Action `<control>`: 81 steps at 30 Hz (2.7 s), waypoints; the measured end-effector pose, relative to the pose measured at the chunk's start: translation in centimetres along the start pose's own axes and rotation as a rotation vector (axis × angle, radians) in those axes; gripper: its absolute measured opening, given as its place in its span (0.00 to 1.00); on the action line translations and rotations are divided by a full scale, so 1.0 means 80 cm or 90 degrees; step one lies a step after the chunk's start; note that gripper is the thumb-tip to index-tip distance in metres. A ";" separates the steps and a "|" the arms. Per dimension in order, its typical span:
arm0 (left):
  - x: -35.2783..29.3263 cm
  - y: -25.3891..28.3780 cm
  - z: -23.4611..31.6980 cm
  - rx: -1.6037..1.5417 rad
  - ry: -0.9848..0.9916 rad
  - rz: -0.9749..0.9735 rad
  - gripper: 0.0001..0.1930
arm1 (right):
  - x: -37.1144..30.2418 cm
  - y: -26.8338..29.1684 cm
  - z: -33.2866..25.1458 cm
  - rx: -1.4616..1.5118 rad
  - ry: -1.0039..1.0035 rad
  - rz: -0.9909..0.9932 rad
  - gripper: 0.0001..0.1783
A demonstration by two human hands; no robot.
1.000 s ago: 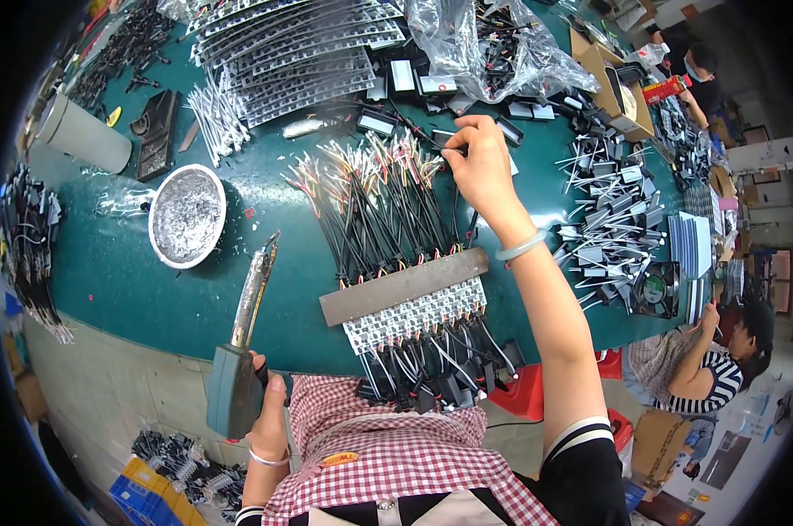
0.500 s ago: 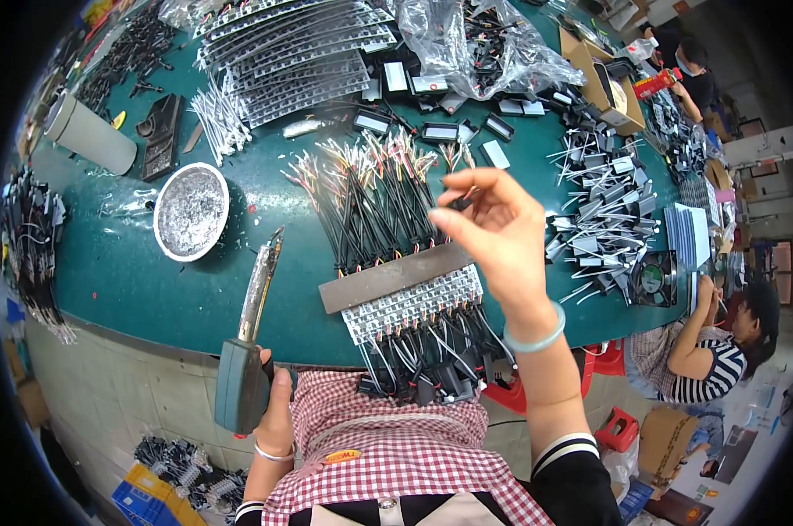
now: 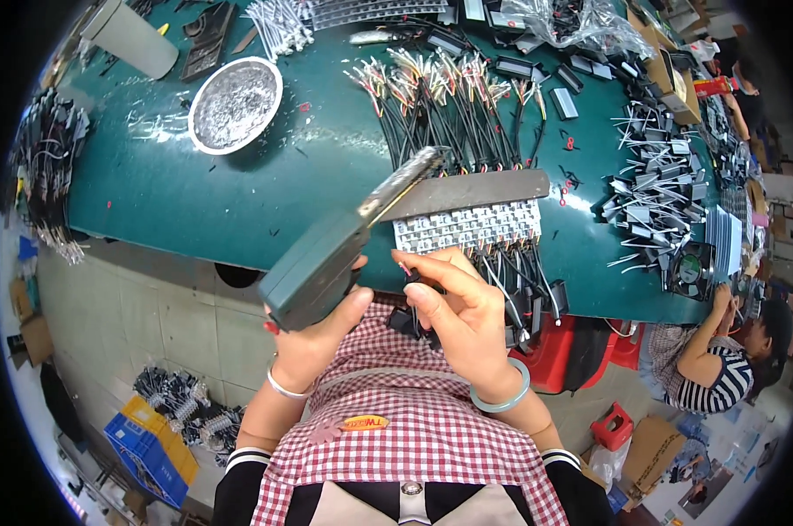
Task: The person solders wires to circuit boards using a soldering gun and attaches casing components to the wire bundles by hand.
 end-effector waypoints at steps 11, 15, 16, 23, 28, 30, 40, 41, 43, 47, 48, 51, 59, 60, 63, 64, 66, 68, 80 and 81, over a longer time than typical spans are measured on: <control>-0.004 -0.004 0.001 -0.033 -0.022 -0.042 0.19 | -0.017 -0.024 0.019 0.159 -0.061 -0.029 0.14; -0.002 -0.003 -0.001 -0.034 -0.052 -0.063 0.19 | -0.016 -0.029 0.020 0.146 -0.019 -0.039 0.17; -0.001 -0.003 -0.001 -0.036 -0.056 -0.065 0.19 | -0.015 -0.030 0.023 0.143 -0.043 -0.037 0.17; -0.001 -0.002 -0.010 -0.119 -0.009 -0.061 0.20 | -0.022 -0.031 0.025 0.172 -0.065 -0.010 0.15; -0.002 -0.001 -0.012 -0.122 -0.002 -0.106 0.21 | -0.022 -0.027 0.013 0.007 0.009 -0.001 0.17; -0.003 -0.004 -0.013 -0.120 -0.001 -0.121 0.20 | -0.022 -0.025 0.012 -0.054 0.022 0.019 0.17; -0.007 -0.013 -0.011 -0.045 -0.082 -0.061 0.21 | -0.024 -0.018 -0.011 -0.254 0.164 0.163 0.16; -0.005 -0.010 -0.014 -0.045 -0.065 -0.043 0.24 | -0.023 -0.018 -0.010 -0.253 0.162 0.163 0.16; -0.002 -0.011 -0.016 -0.085 -0.034 -0.029 0.23 | -0.022 -0.018 -0.007 -0.231 0.173 0.151 0.16; 0.003 -0.008 -0.024 -0.132 0.030 -0.033 0.22 | -0.020 -0.015 -0.002 -0.170 0.135 0.121 0.16; 0.004 -0.009 -0.022 -0.131 0.031 -0.031 0.22 | -0.018 -0.015 -0.001 -0.145 0.122 0.106 0.16; 0.007 -0.008 -0.023 -0.197 0.062 -0.012 0.21 | -0.017 -0.014 0.006 -0.097 0.102 0.083 0.15; 0.008 -0.011 -0.024 -0.171 0.048 -0.101 0.22 | -0.015 -0.009 0.003 -0.108 0.111 0.059 0.13; 0.008 -0.012 -0.024 -0.171 0.049 -0.101 0.22 | -0.015 -0.009 0.003 -0.123 0.138 0.061 0.13; 0.010 -0.013 -0.020 -0.177 0.056 -0.107 0.21 | -0.011 -0.006 -0.003 -0.146 0.172 0.034 0.13; 0.010 -0.014 -0.019 -0.186 0.071 -0.111 0.21 | -0.010 -0.008 -0.005 -0.155 0.181 0.003 0.14; 0.012 -0.013 -0.019 -0.195 0.087 -0.113 0.21 | -0.006 -0.006 -0.007 -0.167 0.199 -0.009 0.14; 0.012 -0.014 -0.019 -0.191 0.109 -0.134 0.21 | -0.005 -0.008 -0.010 -0.179 0.216 -0.021 0.14; -0.008 -0.023 -0.019 -0.053 -0.013 0.040 0.23 | -0.022 -0.011 -0.009 -0.254 0.248 0.162 0.16; -0.008 -0.022 -0.020 -0.054 -0.012 0.039 0.23 | -0.023 -0.012 -0.010 -0.272 0.234 0.159 0.16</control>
Point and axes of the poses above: each hand's wrist, its own x-axis towards the middle knuckle, its own y-axis out of the back of the hand, z = x × y, the point moved 7 cm from there along x, towards the middle knuckle, and after that the axes turned 10 degrees about -x, right-handed, at the moved point
